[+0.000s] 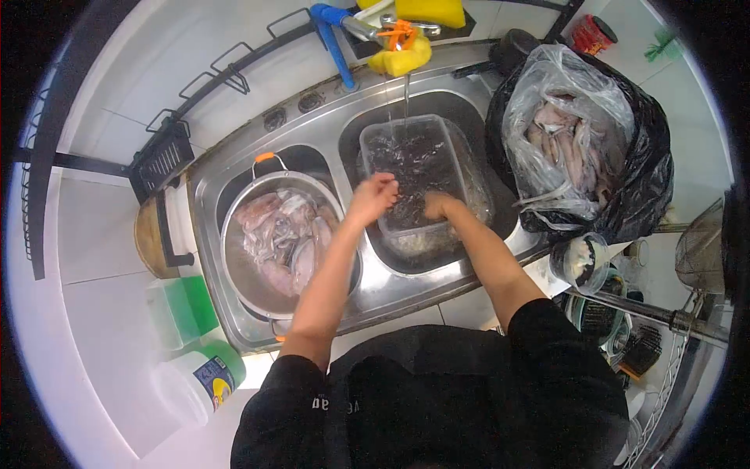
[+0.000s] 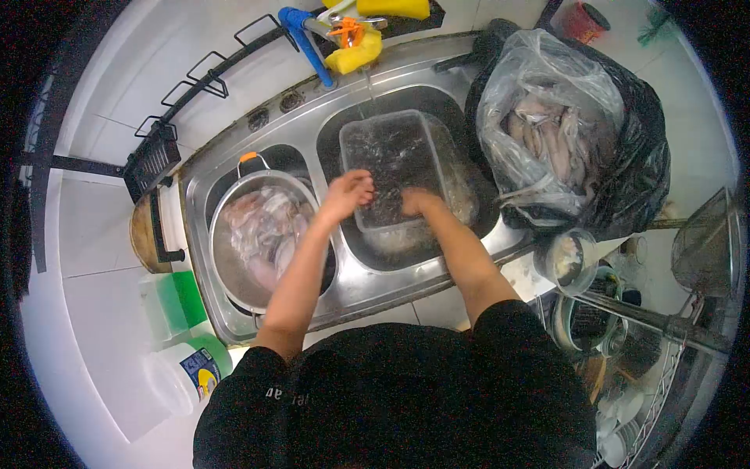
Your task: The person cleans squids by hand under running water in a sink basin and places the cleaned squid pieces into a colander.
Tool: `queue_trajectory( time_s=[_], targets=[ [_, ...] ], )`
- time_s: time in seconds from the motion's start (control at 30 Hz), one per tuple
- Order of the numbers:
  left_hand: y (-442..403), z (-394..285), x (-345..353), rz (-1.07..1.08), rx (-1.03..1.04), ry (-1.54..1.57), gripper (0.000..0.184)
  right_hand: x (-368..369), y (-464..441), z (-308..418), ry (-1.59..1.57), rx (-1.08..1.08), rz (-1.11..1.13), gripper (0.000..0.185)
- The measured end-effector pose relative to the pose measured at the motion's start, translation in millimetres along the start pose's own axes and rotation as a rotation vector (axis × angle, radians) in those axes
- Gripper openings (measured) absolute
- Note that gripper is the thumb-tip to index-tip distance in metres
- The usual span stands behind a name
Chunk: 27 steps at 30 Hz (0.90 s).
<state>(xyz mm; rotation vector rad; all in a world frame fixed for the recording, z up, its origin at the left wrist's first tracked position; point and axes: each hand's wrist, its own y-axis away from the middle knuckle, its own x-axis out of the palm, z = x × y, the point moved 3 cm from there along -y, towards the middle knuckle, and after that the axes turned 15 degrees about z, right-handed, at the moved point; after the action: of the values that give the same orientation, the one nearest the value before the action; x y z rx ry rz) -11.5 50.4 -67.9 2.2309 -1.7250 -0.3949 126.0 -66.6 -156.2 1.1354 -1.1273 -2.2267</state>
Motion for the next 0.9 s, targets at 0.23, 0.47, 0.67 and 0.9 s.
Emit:
queue_trajectory(
  time_s=[0.23, 0.47, 0.67, 0.9],
  targets=[
    [-23.4, 22.5, 46.3, -0.159, -0.300, 0.508, 0.054, -24.9, 38.3, -9.0, -0.920, -0.167, -0.206, 0.054],
    [-65.5, 2.1, 26.4, 0.012, 0.193, 1.157, 0.052, -50.6, 96.2, 48.1, -1.629, -0.788, -0.018, 0.042],
    [-71.9, -26.5, 4.6, -0.381, 0.369, 1.281, 0.050, -34.6, 86.8, 41.9, -1.629, -0.921, -0.356, 0.040],
    [-71.4, -30.1, 1.9, -0.516, 0.286, 1.512, 0.050, -39.6, 143.6, 75.1, -0.647, -0.605, -1.370, 0.024]
  ],
)
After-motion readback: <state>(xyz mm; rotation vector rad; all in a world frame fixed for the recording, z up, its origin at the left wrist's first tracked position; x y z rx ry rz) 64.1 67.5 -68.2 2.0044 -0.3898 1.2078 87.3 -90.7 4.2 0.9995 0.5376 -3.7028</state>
